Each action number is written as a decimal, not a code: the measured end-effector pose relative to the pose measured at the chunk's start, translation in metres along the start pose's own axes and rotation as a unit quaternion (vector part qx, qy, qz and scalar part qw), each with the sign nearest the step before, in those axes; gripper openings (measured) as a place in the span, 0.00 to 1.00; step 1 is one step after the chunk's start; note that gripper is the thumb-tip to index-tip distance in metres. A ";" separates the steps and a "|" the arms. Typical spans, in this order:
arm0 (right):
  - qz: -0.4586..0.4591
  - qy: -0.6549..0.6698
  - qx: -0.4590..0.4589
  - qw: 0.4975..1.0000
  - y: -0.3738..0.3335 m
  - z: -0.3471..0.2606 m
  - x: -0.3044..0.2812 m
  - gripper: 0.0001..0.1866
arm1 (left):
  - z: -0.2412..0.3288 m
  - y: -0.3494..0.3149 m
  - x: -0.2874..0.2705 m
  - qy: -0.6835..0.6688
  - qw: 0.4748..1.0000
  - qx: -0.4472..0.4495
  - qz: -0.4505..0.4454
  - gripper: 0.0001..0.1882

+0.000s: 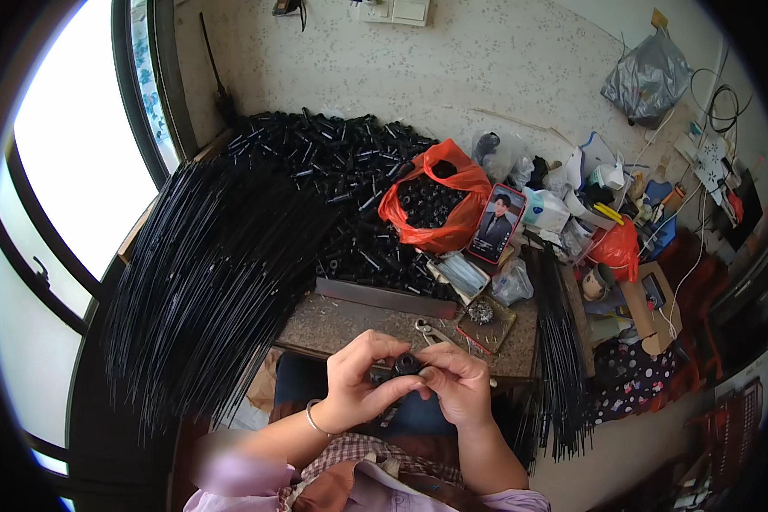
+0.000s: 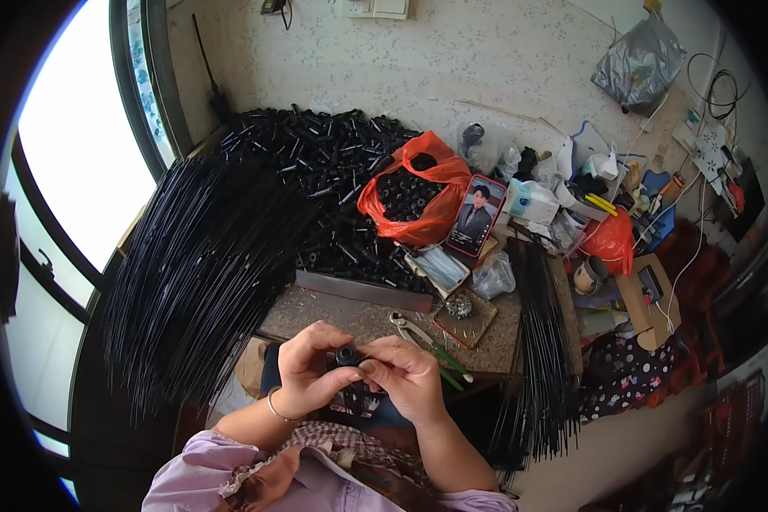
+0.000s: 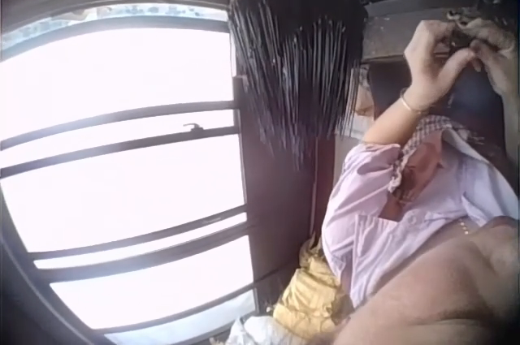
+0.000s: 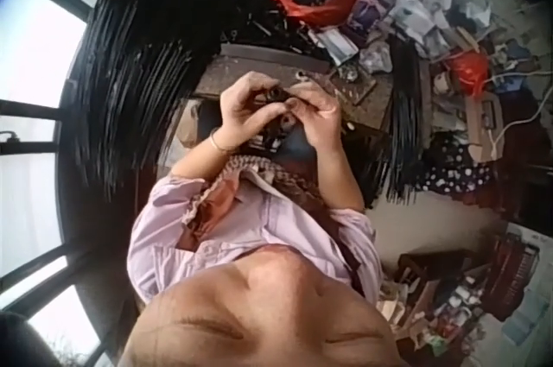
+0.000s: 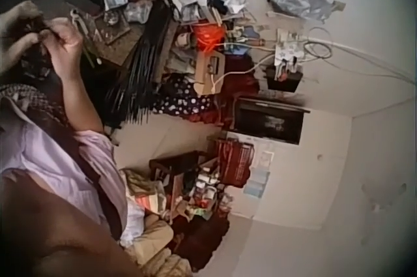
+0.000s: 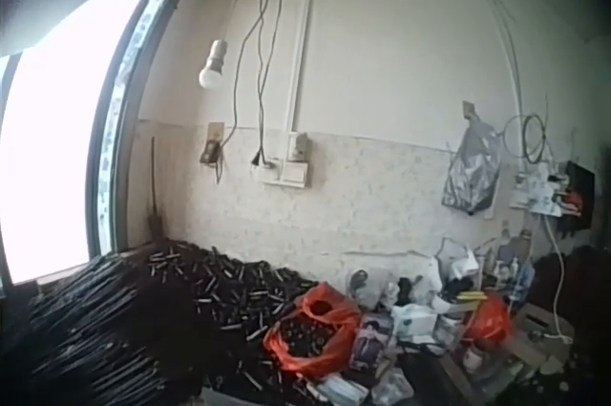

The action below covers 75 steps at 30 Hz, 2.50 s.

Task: Assembling bundles of black cables and securing them with connectors using a jig and pliers.

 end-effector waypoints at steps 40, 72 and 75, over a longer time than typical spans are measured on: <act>-0.109 -0.500 -0.200 0.835 -0.036 -0.022 0.059 0.03 | 0.022 -0.006 -0.043 -0.166 0.975 -0.055 -0.139 0.16; -0.125 -0.691 -0.190 0.686 -0.073 -0.021 0.135 0.12 | -0.029 -0.016 -0.106 -0.198 0.971 -0.137 0.013 0.21; -0.120 -0.718 -0.209 0.653 -0.076 -0.030 0.138 0.12 | -0.021 -0.014 -0.102 -0.151 0.980 -0.126 0.013 0.21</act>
Point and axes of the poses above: each hand's wrist, its own y-axis towards the middle knuckle, its own x-axis out of the palm, z = x × y, the point moved 9 cm from there along y, towards the middle knuckle, and after that the axes turned 13 degrees about y, right-handed, at the moved point
